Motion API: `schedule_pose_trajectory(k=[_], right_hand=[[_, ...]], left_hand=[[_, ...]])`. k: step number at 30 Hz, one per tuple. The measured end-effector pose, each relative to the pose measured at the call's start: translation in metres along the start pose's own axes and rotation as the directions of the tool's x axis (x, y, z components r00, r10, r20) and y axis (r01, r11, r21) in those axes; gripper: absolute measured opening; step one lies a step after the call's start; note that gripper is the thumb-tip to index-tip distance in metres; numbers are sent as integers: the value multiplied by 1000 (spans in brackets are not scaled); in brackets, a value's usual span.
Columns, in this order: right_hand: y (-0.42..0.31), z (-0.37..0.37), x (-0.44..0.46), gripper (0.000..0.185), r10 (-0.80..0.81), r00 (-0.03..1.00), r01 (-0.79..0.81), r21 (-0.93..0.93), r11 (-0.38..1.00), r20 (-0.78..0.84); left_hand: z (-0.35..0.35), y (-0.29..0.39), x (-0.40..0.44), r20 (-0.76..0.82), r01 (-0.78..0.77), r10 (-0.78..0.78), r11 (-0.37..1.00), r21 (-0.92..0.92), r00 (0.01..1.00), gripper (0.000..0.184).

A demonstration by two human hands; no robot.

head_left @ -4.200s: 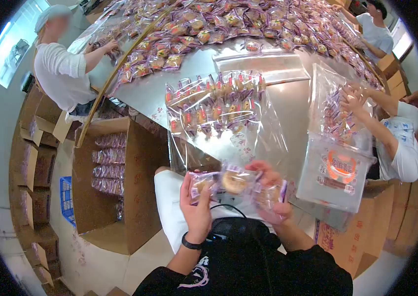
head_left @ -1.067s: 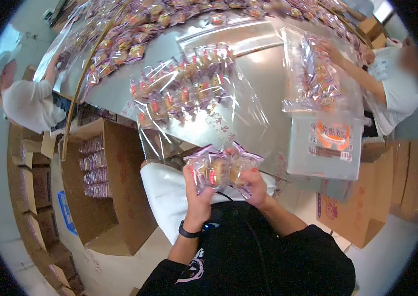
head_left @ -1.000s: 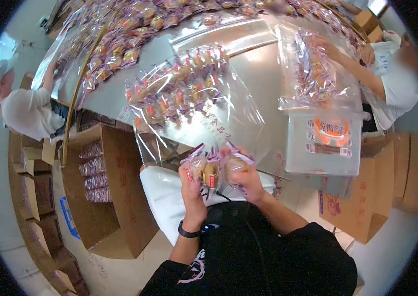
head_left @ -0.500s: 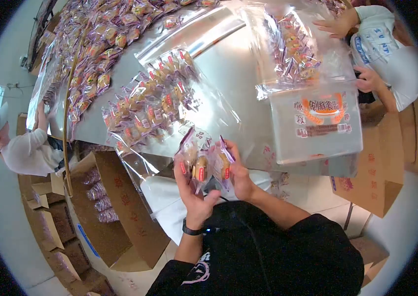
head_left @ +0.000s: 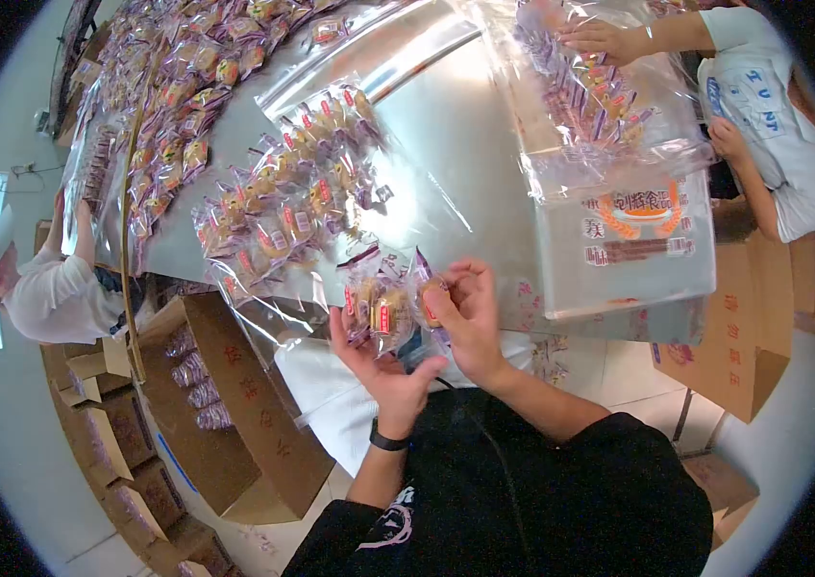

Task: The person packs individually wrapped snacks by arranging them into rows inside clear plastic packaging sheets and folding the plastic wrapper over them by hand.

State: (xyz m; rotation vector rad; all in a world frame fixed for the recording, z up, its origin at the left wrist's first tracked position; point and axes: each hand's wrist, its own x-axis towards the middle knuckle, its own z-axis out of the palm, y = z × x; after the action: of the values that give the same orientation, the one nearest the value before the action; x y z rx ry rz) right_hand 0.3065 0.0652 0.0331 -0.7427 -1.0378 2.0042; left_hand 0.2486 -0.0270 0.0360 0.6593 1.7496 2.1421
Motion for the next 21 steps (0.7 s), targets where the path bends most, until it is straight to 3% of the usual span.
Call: schedule_pose_trajectory(k=[1,5,8,11,14,17,19,21], right_hand=[[5,-3,-1,44,-13,1000,13,-53,999,10],[1,-10,-7,33,-32,998,42,-240,970,47],[-15,-13,-16,29,47,991,-17,-228,974,129],[-13,-21,-23,39,159,980,-154,-48,987,118],[-14,-19,-31,58,187,973,-186,-25,982,131],[-34,-10,-38,72,171,954,-166,-41,985,247],[-26,-16,-39,79,176,941,-152,-104,983,289],[-24,-20,-39,83,193,928,-150,-155,976,318]], left_hand=[[0,-4,-2,40,-68,67,998,14,997,133],[-7,-24,-12,-19,-8,10,991,136,1000,137],[5,-1,-9,-72,167,-169,986,-28,983,121],[-11,-1,-7,121,-85,57,967,241,991,110],[-4,19,-10,99,102,-113,989,111,989,102],[-25,15,-16,176,0,-49,965,264,983,93],[-41,27,-11,327,-34,-31,981,192,945,84],[-43,40,-12,369,-86,-21,958,272,929,78]])
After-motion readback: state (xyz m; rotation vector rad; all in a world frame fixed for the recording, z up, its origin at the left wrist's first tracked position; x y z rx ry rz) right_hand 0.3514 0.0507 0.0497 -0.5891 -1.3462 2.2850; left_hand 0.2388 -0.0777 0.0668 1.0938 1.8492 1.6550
